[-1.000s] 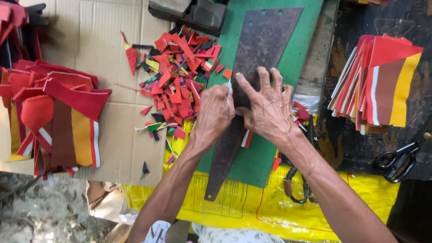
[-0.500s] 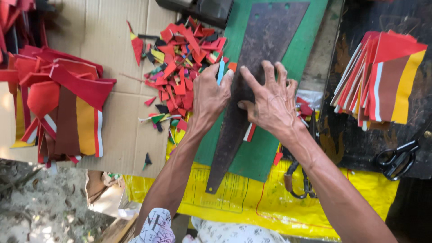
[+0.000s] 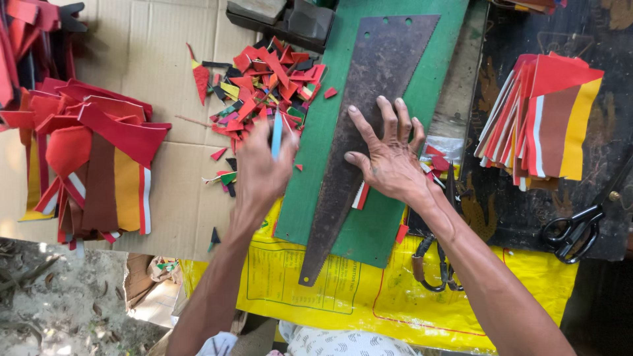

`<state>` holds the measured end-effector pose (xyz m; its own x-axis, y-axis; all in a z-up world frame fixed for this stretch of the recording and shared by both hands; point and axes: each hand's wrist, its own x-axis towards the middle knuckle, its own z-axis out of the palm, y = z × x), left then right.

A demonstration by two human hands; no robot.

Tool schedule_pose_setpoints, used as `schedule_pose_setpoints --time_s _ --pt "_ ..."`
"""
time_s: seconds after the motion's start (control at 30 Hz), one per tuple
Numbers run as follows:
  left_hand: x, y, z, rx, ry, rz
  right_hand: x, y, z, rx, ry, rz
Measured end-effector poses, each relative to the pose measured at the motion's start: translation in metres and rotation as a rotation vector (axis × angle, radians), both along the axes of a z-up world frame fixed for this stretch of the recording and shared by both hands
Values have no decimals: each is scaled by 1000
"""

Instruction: The person uses a utility knife and a metal saw as a straightedge to cut triangular shapes from stacked multicolored fabric pieces. They repeatedly align the saw, cut along its edge, and set the finished pieces aside on the table.

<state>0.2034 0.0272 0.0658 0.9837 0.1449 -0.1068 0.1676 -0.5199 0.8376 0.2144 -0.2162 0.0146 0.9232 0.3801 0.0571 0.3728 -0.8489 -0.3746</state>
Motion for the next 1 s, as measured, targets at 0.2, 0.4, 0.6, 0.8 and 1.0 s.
schedule_pose_setpoints --time_s 0.2,0.4,0.6,0.8,1.0 --pt "-127 14 17 66 486 -106 -6 -8 -22 36 -7 5" --pt "-175 19 -7 -275 463 -198 -16 -19 -19 308 -17 -101" --pt "-122 85 6 -370 207 328 -31 -14 8 146 -29 45" --pt "-77 92 52 -587 8 335 -4 21 45 -26 -207 414" --pt "-62 93 66 -622 -5 307 -5 -5 91 -144 35 289"
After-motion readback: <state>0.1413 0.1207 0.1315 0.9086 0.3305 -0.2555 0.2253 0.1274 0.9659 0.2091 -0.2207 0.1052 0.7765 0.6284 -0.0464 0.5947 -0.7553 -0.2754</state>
